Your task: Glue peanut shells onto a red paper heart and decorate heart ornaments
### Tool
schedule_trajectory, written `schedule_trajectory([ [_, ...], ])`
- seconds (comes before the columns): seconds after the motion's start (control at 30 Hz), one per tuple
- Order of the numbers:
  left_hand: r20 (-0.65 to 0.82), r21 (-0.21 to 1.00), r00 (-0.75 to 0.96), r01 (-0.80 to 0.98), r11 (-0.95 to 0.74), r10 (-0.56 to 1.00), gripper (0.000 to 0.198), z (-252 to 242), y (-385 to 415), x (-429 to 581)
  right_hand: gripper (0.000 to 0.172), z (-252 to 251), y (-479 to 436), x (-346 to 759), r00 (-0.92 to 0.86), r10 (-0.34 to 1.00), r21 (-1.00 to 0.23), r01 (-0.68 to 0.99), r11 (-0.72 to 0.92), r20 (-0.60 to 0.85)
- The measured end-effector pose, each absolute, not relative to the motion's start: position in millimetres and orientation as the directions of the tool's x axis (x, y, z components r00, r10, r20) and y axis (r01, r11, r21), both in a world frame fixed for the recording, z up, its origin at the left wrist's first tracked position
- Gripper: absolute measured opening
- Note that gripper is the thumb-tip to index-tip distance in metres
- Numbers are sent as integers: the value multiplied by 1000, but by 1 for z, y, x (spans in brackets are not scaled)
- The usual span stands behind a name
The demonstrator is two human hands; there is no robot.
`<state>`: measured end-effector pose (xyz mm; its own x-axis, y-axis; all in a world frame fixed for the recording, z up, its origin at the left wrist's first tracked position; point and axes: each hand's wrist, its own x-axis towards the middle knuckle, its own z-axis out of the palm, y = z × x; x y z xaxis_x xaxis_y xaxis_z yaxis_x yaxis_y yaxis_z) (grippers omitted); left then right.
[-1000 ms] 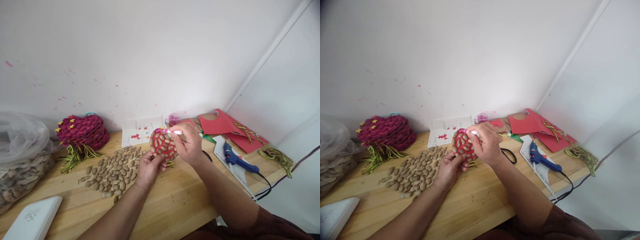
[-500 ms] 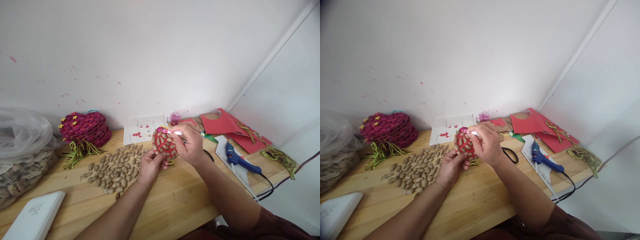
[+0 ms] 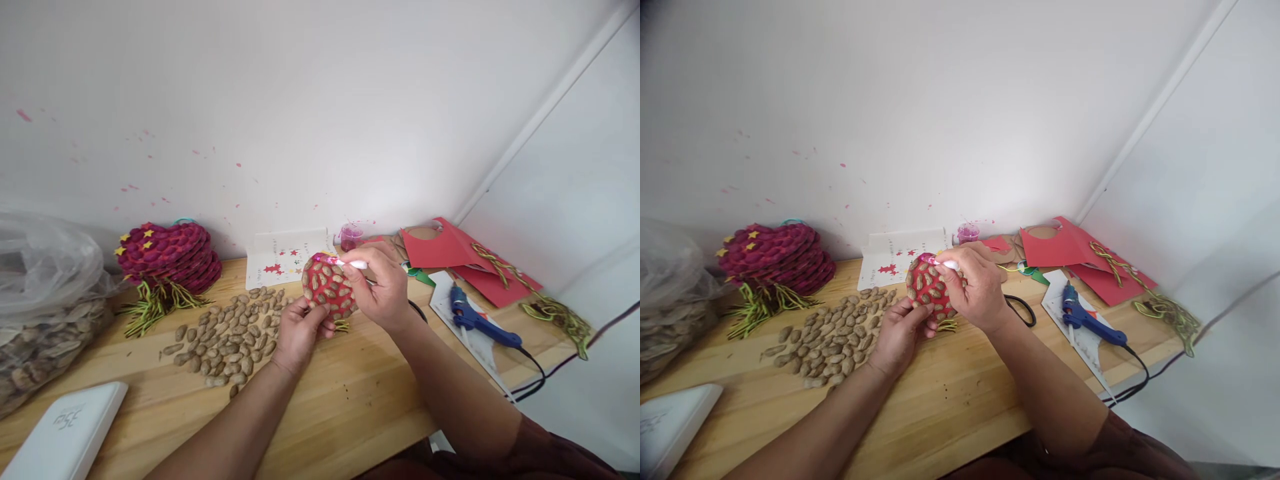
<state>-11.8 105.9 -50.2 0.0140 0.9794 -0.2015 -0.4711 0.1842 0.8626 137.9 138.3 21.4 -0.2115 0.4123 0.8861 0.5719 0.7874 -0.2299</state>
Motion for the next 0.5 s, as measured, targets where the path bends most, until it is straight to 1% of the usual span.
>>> schedule_trajectory([
  [0.17, -211, 858, 4, -479, 188, 977, 29, -49, 106, -12, 13, 22, 141, 139, -211, 402, -215, 583, 783, 891],
  [0.5, -195, 865, 13, -470, 178, 981, 28, -52, 107, -12, 13, 20, 140, 139, -215, 414, -225, 581, 782, 885],
])
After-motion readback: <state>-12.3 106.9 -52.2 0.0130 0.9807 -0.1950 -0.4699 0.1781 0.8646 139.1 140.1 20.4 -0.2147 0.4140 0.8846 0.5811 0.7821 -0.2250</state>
